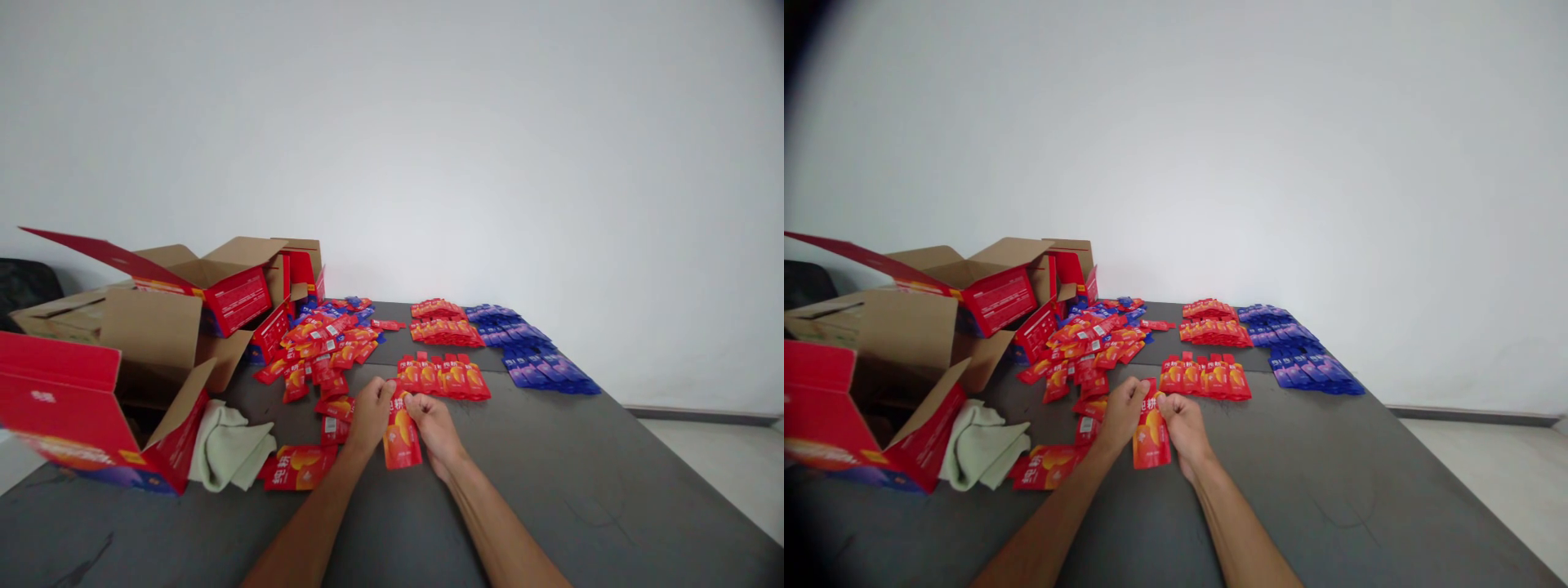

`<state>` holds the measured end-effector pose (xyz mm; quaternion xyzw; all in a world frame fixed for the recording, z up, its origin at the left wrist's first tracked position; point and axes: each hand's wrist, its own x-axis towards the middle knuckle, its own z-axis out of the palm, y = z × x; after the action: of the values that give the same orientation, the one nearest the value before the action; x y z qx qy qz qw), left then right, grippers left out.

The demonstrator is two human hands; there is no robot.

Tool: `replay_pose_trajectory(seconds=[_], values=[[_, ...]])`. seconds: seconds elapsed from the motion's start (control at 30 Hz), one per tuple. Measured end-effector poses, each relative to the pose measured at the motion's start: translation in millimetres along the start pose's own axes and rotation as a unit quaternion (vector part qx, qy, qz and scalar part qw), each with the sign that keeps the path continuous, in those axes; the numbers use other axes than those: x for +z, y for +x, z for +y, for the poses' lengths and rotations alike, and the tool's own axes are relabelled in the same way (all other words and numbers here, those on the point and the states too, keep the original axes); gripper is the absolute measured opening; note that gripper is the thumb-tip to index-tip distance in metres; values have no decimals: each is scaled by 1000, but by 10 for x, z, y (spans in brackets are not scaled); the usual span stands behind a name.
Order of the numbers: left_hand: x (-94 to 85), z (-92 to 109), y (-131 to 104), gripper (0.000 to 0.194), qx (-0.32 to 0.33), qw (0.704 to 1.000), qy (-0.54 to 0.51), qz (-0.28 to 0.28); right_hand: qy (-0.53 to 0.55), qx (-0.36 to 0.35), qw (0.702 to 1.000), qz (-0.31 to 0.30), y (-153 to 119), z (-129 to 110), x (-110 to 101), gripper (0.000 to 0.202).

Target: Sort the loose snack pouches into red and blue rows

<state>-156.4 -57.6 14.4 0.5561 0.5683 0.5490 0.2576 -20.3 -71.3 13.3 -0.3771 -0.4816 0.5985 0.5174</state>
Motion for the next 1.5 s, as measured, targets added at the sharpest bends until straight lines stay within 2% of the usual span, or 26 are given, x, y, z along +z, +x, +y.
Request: replay_pose_trajectory(seconds=[0.2, 0.4, 0.5, 0.67, 1.03, 1.13, 1.27, 1.33, 1.43, 1.5], values=[[-83, 0, 48, 41, -6, 999, 3, 35, -37, 1, 999, -22, -44, -18, 18, 42], [-124, -50, 88, 41, -34, 998, -49, -4, -145, -25, 989, -3, -26, -3, -9, 40], [-87, -64, 81, 39, -72, 993, -97, 6, -179, -32, 983, 6, -1, 48, -5, 35], [-36, -73, 70, 33, -141, 971, -189, 43, -192, -31, 981, 8, 11, 82, 38, 31], [-45, 48, 57, 34, -192, 946, -260, 30, -174, -11, 985, 10, 5, 81, 8, 38], [-54, 95, 41, 38, -201, 940, -276, -5, -155, -11, 987, 25, -1, 37, -4, 41], [-45, 112, -16, 37, -239, 925, -272, -117, -138, -33, 987, 79, 47, 12, -125, 44], [-28, 98, -49, 34, -247, 924, -248, -156, -155, -51, 981, 103, 89, 21, -199, 45], [15, 60, -78, 32, -219, 935, -228, -160, -231, -89, 959, 137, 126, 37, -250, 40], [45, 27, -75, 32, -196, 943, -231, -140, -303, -130, 931, 158, 108, 43, -219, 35]])
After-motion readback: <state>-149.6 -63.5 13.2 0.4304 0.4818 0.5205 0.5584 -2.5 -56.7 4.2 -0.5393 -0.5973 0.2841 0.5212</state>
